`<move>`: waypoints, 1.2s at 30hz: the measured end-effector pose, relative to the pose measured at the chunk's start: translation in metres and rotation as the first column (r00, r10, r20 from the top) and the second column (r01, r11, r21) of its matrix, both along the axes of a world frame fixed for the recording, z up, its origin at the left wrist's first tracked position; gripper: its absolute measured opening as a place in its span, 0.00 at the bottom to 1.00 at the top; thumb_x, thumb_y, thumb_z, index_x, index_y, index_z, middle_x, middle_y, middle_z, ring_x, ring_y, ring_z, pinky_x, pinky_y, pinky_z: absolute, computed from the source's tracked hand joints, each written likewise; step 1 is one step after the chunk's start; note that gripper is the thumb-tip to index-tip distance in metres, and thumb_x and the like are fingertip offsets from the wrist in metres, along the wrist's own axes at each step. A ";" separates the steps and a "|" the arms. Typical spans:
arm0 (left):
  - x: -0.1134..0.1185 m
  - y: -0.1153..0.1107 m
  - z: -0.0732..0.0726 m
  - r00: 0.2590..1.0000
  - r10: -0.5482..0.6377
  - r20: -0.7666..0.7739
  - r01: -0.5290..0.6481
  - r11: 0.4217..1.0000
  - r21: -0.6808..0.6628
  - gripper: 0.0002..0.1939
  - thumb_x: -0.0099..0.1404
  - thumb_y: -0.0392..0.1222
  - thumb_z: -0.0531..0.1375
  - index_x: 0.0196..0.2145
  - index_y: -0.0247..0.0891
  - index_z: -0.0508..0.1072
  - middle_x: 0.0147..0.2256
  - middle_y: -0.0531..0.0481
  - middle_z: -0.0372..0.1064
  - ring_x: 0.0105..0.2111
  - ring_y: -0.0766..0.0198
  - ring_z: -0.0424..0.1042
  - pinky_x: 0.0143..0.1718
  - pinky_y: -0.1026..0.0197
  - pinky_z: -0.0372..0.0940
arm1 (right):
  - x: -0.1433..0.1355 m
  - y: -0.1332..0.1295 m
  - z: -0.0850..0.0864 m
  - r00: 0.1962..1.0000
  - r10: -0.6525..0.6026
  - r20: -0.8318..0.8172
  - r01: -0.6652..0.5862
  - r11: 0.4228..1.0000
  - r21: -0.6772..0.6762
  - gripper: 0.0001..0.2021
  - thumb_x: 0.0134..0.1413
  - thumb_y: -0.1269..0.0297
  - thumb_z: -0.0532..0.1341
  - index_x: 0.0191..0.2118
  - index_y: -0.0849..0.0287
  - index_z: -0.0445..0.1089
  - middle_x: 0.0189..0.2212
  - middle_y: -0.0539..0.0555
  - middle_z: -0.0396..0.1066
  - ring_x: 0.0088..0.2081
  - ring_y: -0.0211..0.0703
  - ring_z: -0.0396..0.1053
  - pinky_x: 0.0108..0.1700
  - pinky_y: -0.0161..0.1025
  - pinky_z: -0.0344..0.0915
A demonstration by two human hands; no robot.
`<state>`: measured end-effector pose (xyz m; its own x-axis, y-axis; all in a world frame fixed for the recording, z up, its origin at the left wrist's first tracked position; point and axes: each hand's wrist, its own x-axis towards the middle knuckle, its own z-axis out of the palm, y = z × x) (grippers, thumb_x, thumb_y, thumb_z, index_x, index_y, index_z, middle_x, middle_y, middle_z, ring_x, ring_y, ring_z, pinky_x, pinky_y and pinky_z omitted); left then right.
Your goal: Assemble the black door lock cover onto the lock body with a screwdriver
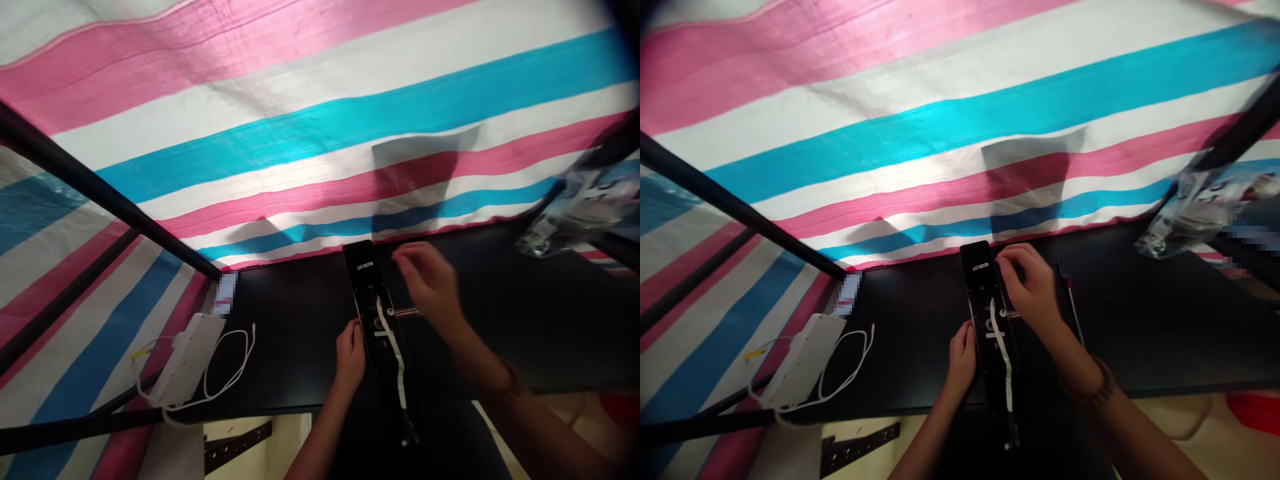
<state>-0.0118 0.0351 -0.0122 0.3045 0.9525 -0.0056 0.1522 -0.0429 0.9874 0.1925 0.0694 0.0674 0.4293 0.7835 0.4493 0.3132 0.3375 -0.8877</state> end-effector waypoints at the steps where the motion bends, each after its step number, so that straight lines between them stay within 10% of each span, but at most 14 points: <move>1: -0.001 0.000 0.000 1.000 -0.006 0.016 0.006 1.000 -0.003 0.20 0.74 0.50 0.51 0.46 0.35 0.77 0.40 0.44 0.78 0.41 0.56 0.75 0.44 0.59 0.66 | 0.001 0.004 -0.004 0.996 0.015 -0.082 -0.020 0.998 -0.056 0.14 0.63 0.55 0.63 0.51 0.53 0.71 0.52 0.57 0.71 0.48 0.46 0.71 0.50 0.48 0.71; 8: -0.001 0.002 -0.001 0.995 -0.059 0.075 0.062 0.998 -0.030 0.19 0.69 0.51 0.60 0.49 0.35 0.76 0.41 0.44 0.79 0.42 0.54 0.76 0.46 0.57 0.68 | -0.012 0.033 -0.046 0.854 0.167 -0.493 -0.313 0.922 -0.229 0.29 0.51 0.50 0.68 0.58 0.50 0.66 0.38 0.53 0.79 0.37 0.48 0.76 0.40 0.46 0.72; 22: 0.014 0.005 0.008 0.992 0.125 0.023 -0.122 0.988 -0.090 0.20 0.66 0.51 0.62 0.49 0.35 0.78 0.47 0.41 0.79 0.48 0.50 0.76 0.52 0.52 0.68 | -0.021 0.037 -0.065 0.705 0.192 -0.683 -0.372 0.920 -0.125 0.17 0.49 0.49 0.67 0.42 0.53 0.75 0.36 0.49 0.76 0.38 0.45 0.72 0.41 0.39 0.67; 36: 0.047 0.093 0.008 0.968 0.205 0.147 -0.195 0.978 -0.080 0.17 0.66 0.48 0.60 0.48 0.37 0.75 0.41 0.46 0.77 0.41 0.58 0.76 0.44 0.58 0.69 | -0.012 0.051 -0.084 0.661 0.052 -0.749 -0.324 0.920 -0.222 0.16 0.47 0.49 0.68 0.38 0.53 0.75 0.33 0.50 0.77 0.36 0.46 0.73 0.42 0.41 0.67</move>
